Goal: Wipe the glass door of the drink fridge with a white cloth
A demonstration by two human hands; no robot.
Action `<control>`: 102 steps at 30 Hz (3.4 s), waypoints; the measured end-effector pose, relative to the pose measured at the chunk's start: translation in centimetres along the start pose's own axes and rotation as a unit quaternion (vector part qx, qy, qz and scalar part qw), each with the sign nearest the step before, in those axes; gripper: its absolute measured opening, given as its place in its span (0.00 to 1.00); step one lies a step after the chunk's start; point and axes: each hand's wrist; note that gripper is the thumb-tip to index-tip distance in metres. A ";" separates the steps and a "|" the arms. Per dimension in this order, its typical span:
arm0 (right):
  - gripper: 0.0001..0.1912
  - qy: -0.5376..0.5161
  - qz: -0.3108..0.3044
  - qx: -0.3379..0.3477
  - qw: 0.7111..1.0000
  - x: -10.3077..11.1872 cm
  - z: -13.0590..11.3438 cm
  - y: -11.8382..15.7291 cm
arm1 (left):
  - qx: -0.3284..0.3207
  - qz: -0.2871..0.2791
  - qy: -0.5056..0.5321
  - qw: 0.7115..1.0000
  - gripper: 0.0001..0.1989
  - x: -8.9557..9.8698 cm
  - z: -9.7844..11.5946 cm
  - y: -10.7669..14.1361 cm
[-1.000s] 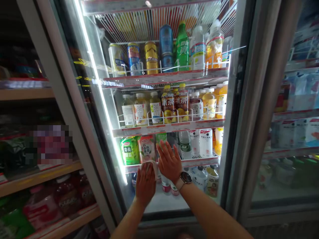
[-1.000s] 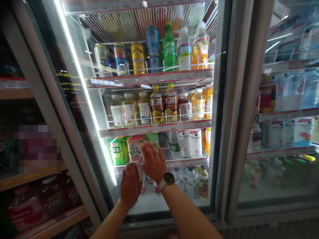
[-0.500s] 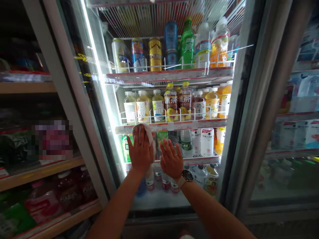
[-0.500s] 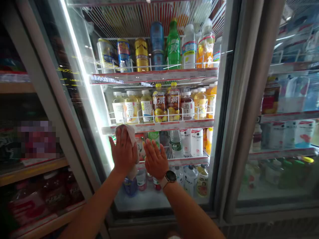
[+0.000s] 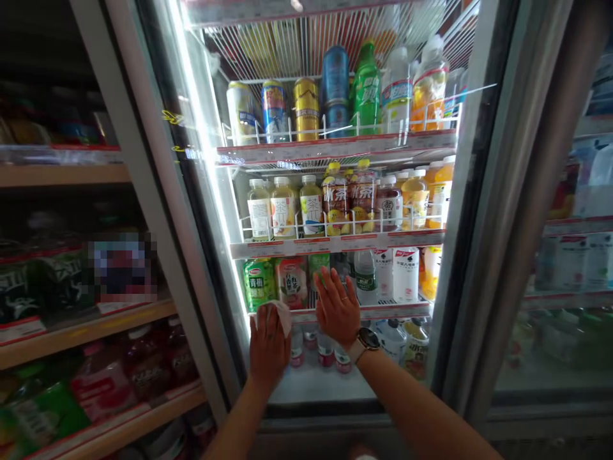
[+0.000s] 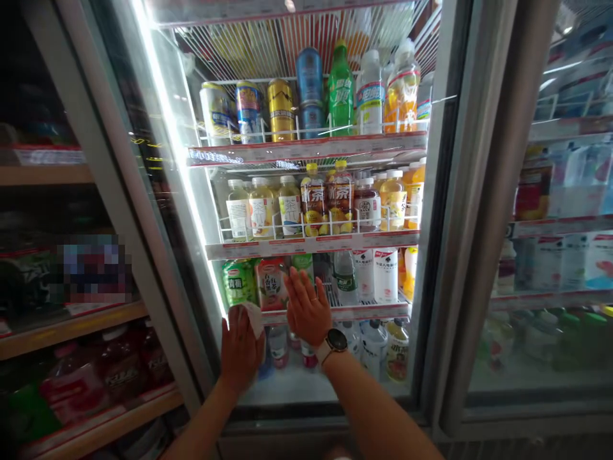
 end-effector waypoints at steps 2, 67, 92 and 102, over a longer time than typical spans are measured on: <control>0.35 0.004 0.000 -0.001 1.000 0.0 0.0 0.0 | -0.013 -0.003 -0.002 1.000 0.35 0.1 -0.1 1.5; 0.36 0.001 -0.010 0.002 1.000 -0.1 0.0 0.4 | 0.243 0.019 0.088 0.966 0.39 1.2 -2.0 4.6; 0.30 -0.265 -0.083 -0.074 0.958 6.8 5.1 -0.5 | 0.070 -0.021 0.386 0.920 0.32 -0.9 11.2 -15.4; 0.35 -0.085 -0.105 -0.054 0.989 4.3 3.0 -3.6 | 0.033 0.000 0.137 0.990 0.32 1.4 2.4 -13.3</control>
Point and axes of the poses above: each hand's wrist, its own y-axis away from the middle knuckle, its own x-axis out of the back of the hand, z = x × y, and after that the axes turned 10 degrees about y, right-handed
